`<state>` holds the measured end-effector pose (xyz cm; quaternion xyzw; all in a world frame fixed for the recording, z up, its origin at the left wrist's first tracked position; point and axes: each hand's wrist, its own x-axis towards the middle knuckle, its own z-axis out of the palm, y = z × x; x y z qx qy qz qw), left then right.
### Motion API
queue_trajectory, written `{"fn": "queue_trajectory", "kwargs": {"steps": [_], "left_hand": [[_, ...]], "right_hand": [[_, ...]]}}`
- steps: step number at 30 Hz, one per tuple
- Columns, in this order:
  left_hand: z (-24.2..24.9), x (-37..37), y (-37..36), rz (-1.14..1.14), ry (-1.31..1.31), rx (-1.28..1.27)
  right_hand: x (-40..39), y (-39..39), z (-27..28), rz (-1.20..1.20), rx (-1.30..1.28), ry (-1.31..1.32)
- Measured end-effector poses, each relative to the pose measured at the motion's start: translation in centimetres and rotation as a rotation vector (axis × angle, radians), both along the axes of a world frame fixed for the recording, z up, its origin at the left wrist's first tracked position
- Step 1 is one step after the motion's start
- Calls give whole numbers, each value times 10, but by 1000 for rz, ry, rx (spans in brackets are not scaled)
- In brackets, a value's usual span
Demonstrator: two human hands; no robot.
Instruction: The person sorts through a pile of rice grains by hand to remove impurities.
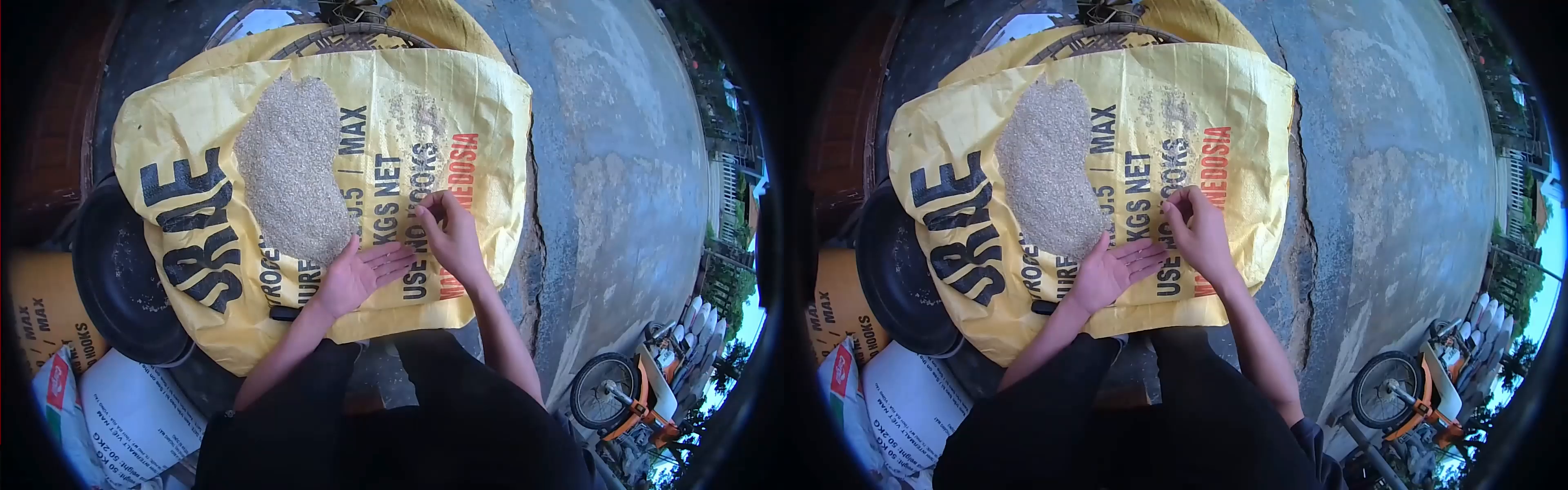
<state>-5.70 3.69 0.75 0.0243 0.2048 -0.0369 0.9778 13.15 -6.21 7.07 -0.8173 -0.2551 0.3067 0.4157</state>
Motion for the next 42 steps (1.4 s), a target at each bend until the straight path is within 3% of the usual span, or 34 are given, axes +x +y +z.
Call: {"fn": "queue_trajectory", "kwargs": {"steps": [3,5,9,13,17,23,25,32,40,42], "left_hand": [[-5,-1,-1,1,-6,-7],[-6,-2,-2,-1,-16,-12],[-8,-5,-3,2,19,6],[-23,-9,-3,28,-147,-83],[-24,-10,-4,27,-112,-68],[-19,-8,-4,31,-74,-38],[-12,-5,-3,9,-34,-38],[-4,-2,-2,-4,-32,9],[-5,-3,-1,-1,-31,4],[-4,-3,-1,2,-35,-6]], "right_hand": [[-19,-10,7,23,-41,48],[-28,-16,7,167,-110,15],[-46,-24,4,399,-125,-249],[-53,-25,0,459,-128,-298],[-50,-23,3,500,-158,-299],[-35,-16,18,481,-142,-208],[-18,-9,23,342,-165,-91],[41,17,11,-22,-36,-288],[68,47,-13,-158,100,-347],[69,49,-29,-12,134,-748]]}}
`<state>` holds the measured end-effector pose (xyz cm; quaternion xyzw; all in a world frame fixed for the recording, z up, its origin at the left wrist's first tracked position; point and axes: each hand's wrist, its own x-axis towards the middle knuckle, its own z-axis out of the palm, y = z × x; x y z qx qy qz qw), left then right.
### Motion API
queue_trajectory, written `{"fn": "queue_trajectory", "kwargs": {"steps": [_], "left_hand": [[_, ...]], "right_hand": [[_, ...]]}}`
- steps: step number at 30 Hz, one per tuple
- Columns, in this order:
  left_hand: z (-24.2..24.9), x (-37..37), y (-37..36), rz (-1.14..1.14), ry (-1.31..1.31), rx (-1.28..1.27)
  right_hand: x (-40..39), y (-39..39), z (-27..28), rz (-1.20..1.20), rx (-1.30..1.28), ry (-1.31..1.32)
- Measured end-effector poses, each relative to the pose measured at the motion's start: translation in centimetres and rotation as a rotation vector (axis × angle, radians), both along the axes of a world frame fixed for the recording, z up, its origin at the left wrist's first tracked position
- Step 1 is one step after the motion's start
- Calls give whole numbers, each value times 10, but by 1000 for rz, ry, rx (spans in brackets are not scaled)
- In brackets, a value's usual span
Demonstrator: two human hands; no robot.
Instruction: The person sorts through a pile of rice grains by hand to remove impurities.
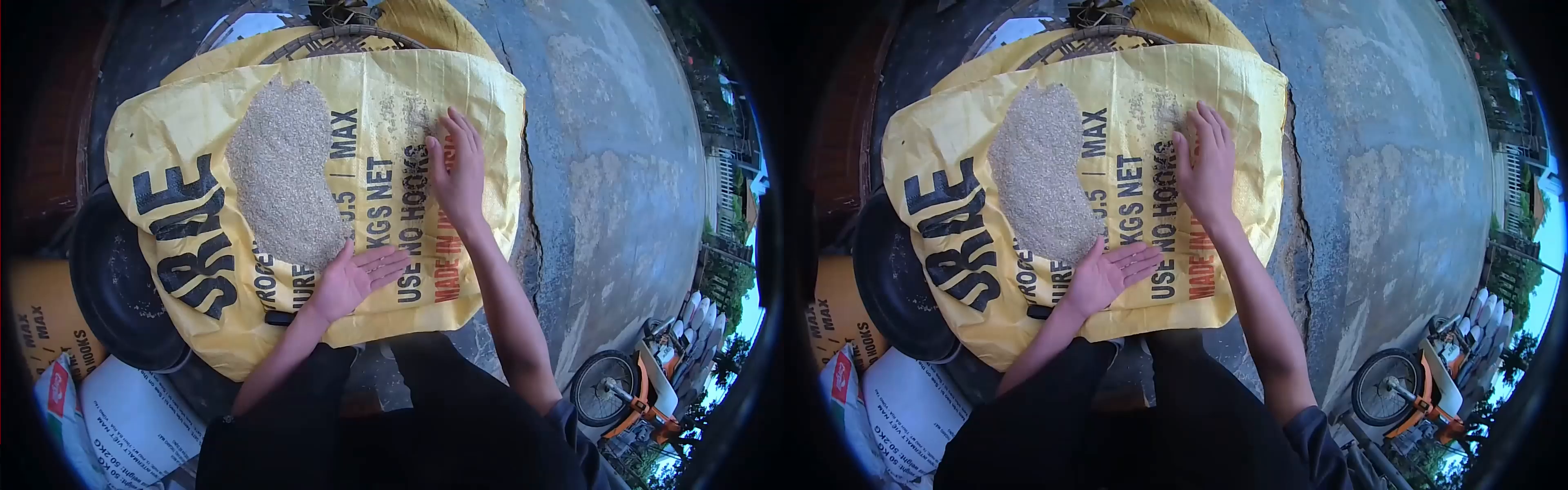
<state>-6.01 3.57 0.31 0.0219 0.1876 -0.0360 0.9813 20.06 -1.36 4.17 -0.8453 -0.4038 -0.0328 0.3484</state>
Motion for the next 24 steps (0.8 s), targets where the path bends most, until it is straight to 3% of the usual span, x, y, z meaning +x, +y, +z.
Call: {"fn": "queue_trajectory", "kwargs": {"steps": [1,4,14,17,20,24], "left_hand": [[0,0,0,2,-3,-11],[-2,-1,0,6,-21,-36],[27,-30,7,-122,-61,58],[42,-55,15,-68,-18,78],[51,-78,29,119,5,-8],[63,-103,58,354,39,97]], "right_hand": [[-2,-1,-5,-1,1,0],[-17,-4,-9,214,-311,-77],[-89,-43,0,569,-524,-33],[-104,-47,4,629,-563,3],[-114,-51,5,679,-527,55],[-130,-58,7,769,-493,101]]}}
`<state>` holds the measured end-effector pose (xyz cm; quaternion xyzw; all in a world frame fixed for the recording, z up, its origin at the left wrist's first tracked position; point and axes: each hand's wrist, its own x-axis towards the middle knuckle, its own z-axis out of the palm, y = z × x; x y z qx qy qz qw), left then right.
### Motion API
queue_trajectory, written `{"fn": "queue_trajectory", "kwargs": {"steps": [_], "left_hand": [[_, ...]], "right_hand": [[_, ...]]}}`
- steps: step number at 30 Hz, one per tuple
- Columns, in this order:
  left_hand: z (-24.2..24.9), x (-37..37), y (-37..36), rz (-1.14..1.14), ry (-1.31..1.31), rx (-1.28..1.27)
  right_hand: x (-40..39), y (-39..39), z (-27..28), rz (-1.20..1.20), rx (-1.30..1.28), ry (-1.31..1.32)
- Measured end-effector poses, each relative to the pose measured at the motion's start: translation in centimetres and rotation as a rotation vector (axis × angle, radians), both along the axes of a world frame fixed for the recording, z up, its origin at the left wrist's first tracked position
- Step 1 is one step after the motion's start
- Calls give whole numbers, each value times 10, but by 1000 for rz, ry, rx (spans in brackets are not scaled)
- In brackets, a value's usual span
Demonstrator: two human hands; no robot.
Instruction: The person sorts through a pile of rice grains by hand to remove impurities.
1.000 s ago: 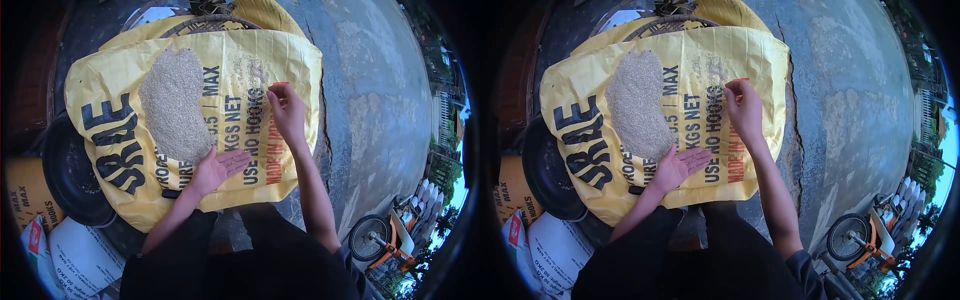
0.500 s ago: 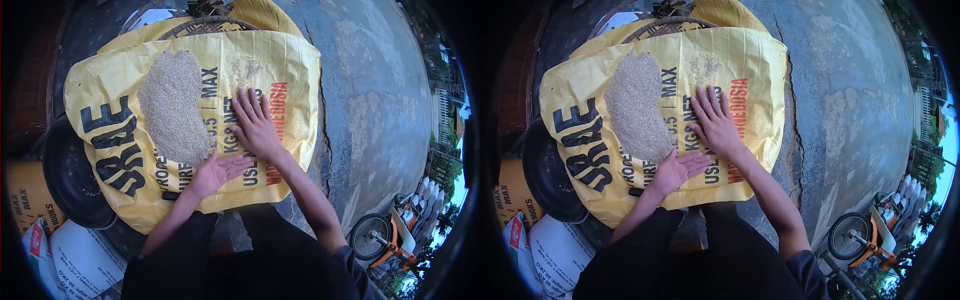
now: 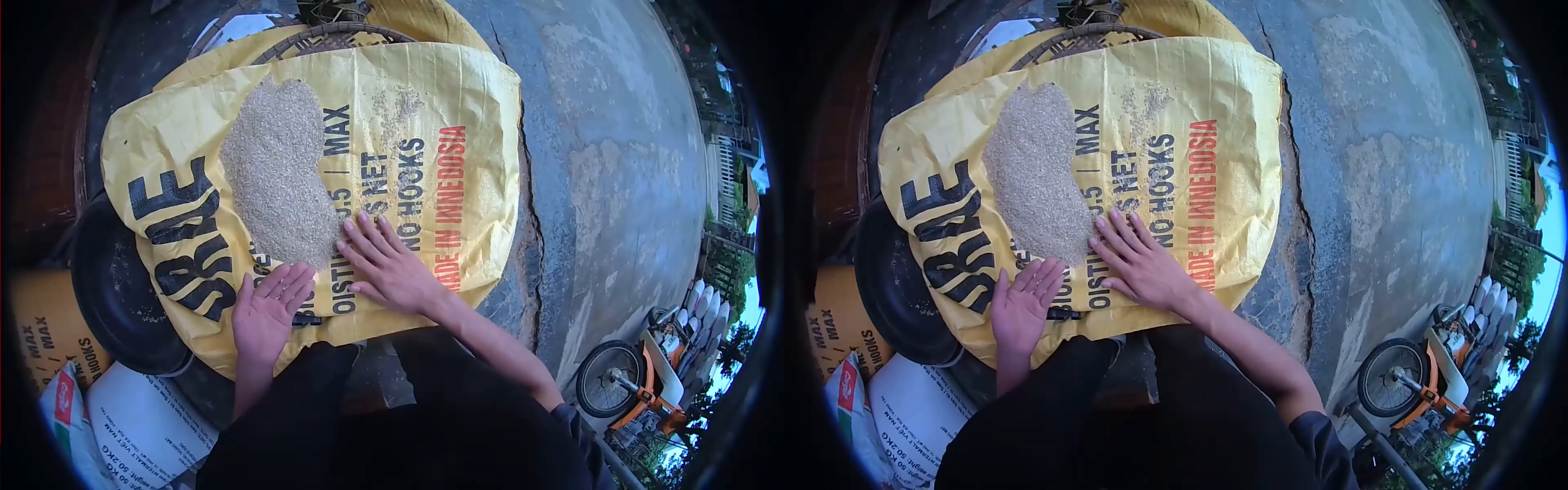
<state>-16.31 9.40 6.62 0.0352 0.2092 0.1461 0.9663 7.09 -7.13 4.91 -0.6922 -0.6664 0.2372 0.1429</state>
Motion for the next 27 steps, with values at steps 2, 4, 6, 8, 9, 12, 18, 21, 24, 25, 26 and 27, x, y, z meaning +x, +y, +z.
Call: {"fn": "queue_trajectory", "kwargs": {"steps": [2,4,6,8,9,12,18,21,24,25,26,27], "left_hand": [[7,-9,13,78,8,40],[17,-14,27,197,34,106],[24,-20,41,244,27,116],[28,-29,57,297,-46,146],[34,-33,63,297,-41,143],[59,-44,82,481,144,173],[75,-91,127,637,159,351],[75,-108,138,688,153,388],[68,-125,141,723,139,347],[66,-127,140,752,194,354],[63,-130,140,781,250,360],[60,-134,139,782,252,361]], "right_hand": [[-8,-3,1,17,-2,29],[-12,-6,3,50,5,74],[-17,-11,0,57,23,96],[-18,-14,1,64,64,113],[-17,-14,3,63,62,117],[-14,-14,3,40,63,121],[-15,-15,1,25,121,169],[-14,-16,1,-57,178,163],[-7,-20,9,-219,205,45],[-1,-21,10,-217,205,46],[7,-22,11,-378,247,8],[15,-24,11,-538,289,-31]]}}
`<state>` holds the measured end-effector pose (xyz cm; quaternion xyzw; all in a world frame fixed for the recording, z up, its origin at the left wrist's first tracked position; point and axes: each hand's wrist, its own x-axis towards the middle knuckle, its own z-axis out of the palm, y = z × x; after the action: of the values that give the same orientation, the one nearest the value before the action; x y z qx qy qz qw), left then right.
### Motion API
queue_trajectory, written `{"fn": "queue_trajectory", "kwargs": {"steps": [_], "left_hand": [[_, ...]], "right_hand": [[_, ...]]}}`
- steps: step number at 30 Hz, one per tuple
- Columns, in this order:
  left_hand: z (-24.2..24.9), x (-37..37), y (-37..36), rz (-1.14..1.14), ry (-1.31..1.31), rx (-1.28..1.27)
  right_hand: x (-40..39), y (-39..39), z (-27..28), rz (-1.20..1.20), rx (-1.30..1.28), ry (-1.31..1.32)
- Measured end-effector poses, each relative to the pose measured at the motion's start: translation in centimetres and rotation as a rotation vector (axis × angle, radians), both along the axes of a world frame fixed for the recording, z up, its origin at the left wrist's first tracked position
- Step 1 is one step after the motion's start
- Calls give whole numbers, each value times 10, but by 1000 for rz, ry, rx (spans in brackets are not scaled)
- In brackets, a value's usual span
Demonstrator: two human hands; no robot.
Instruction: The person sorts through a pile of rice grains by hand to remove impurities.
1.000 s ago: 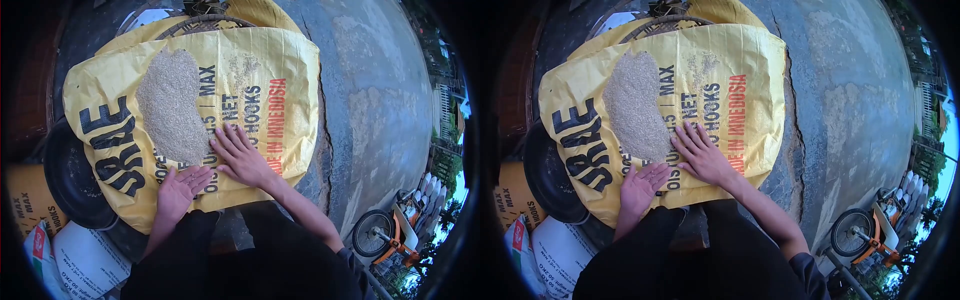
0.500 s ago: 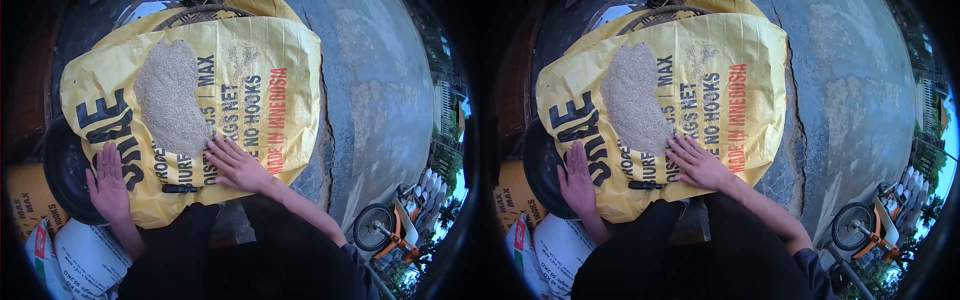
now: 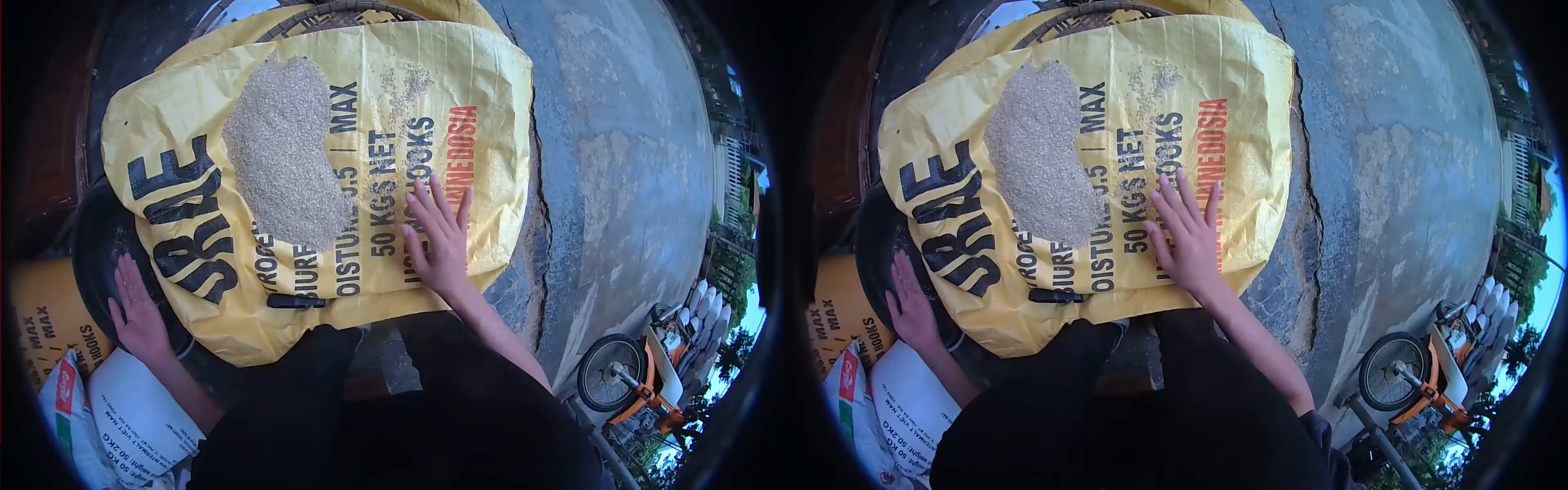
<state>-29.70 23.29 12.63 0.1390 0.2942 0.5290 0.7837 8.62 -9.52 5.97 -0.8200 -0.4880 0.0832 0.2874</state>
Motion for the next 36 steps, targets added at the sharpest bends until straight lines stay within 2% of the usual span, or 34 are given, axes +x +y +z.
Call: {"fn": "queue_trajectory", "kwargs": {"steps": [4,5,7,8,9,10,11,13,14,16,18,20,24,26,29,32,33,34,36], "left_hand": [[-3,0,-6,37,30,-78],[-2,3,-9,59,60,-105],[0,3,-15,73,82,-139],[2,1,-17,88,103,-172],[4,-3,-19,92,104,-170],[7,-10,-23,104,251,-261],[10,-16,-27,115,398,-353],[17,-36,-38,146,463,-433],[20,-45,-42,178,527,-512],[32,-68,-49,279,535,-469],[36,-109,-55,431,504,-395],[36,-140,-61,532,526,-367],[20,-167,-63,684,647,-396],[14,-176,-71,710,656,-440],[-3,-184,-69,604,691,-488],[-18,-198,-63,537,740,-497],[-9,-182,-60,551,753,-508],[2,-170,-58,569,772,-516],[3,-194,-54,418,731,-511]], "right_hand": [[43,-18,-7,-504,124,-62],[55,-23,-7,-503,124,-62],[76,-35,-8,-835,147,-63],[85,-43,-11,-832,147,-60],[95,-51,-15,-971,158,111],[104,-60,-20,-1106,166,287],[111,-68,-26,-1102,167,289],[126,-88,-37,-1231,205,758],[134,-102,-38,-1226,201,763],[140,-116,-51,-1057,175,1075],[132,-109,-38,-943,271,1336],[127,-102,-29,-898,280,1464],[141,-117,-45,-907,194,1339],[148,-121,-40,-911,147,1410],[148,-124,-37,-846,145,1376],[138,-115,-15,-942,36,1030],[140,-117,-8,-975,-138,938],[134,-113,-14,-948,1,856],[124,-104,-26,-1051,19,433]]}}
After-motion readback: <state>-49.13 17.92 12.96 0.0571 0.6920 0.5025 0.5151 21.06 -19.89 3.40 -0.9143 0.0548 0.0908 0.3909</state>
